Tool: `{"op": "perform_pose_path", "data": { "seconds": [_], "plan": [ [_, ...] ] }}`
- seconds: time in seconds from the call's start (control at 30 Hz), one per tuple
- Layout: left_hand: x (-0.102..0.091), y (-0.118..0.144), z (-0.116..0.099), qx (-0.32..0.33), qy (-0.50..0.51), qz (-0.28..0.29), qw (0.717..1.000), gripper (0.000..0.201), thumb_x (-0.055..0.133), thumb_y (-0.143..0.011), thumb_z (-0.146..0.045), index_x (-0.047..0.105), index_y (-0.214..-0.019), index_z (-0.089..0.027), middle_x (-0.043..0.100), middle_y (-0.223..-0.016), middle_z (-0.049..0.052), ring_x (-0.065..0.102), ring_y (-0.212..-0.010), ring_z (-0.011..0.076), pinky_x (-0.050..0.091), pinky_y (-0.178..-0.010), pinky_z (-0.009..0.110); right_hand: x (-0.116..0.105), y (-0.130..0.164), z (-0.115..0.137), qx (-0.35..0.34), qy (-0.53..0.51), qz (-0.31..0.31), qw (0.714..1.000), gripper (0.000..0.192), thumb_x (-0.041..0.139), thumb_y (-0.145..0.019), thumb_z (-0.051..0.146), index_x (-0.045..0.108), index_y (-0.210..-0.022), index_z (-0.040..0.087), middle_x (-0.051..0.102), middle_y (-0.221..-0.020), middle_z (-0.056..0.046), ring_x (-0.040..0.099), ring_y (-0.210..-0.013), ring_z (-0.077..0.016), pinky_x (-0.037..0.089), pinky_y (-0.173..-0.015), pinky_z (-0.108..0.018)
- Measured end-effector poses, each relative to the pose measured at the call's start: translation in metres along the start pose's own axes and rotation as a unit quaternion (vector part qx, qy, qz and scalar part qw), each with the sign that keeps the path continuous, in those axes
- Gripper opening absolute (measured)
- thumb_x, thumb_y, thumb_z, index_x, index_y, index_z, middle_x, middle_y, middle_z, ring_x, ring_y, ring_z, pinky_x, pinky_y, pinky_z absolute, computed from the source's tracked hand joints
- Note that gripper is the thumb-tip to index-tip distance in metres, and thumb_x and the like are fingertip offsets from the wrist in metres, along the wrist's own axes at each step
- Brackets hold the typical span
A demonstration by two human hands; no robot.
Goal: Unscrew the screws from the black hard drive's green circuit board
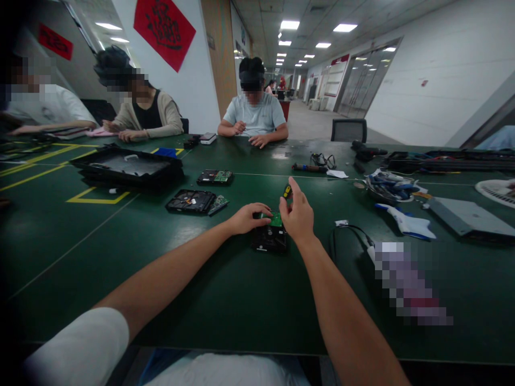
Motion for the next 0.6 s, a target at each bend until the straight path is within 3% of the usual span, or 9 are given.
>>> {"op": "perform_pose_path", "data": {
  "seconds": [0.2, 0.43, 0.6],
  "plan": [
    [0.0009, -0.0004, 0.0001, -0.001, 0.002, -0.005, 1.000, 0.026, 0.077, -0.086, -0.040, 0.079, -0.109, -0.026, 0.074, -0.122, 0.006, 0.068, -0.114, 0.0231, 0.049, -0.109, 0.040, 0.0011, -0.0008, -0.0006, -0.001, -0.006, 0.014, 1.000, 0.068, 0.055, -0.096, 0.033, 0.031, -0.159, 0.025, 0.067, -0.130, -0.014, 0.072, -0.092, -0.0253, 0.062, -0.081, -0.043],
    [0.0007, -0.0006, -0.0009, -0.002, -0.001, -0.003, 1.000, 0.026, 0.077, -0.086, -0.040, 0.079, -0.109, -0.026, 0.073, -0.123, 0.006, 0.069, -0.113, 0.0226, 0.050, -0.107, 0.038, 0.0000, -0.0016, 0.0005, 0.005, -0.010, 0.012, 1.000, 0.070, 0.058, -0.095, 0.032, 0.030, -0.158, 0.024, 0.068, -0.126, -0.015, 0.070, -0.074, -0.0215, 0.062, -0.076, -0.044],
    [0.0013, -0.0003, 0.0008, 0.006, 0.000, -0.006, 1.000, 0.027, 0.076, -0.087, -0.039, 0.079, -0.110, -0.026, 0.073, -0.123, 0.006, 0.068, -0.113, 0.0227, 0.050, -0.107, 0.039, 0.0007, -0.0017, 0.0003, -0.010, -0.015, 0.007, 1.000, 0.068, 0.057, -0.095, 0.032, 0.030, -0.157, 0.025, 0.067, -0.127, -0.015, 0.072, -0.087, -0.0262, 0.062, -0.076, -0.043]
  ]
}}
Point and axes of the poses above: each hand's wrist, its own y-axis away from the middle knuckle, its own x-axis out of the palm, z = x × y, the point moved 1 cm from there along -y, towards the middle knuckle
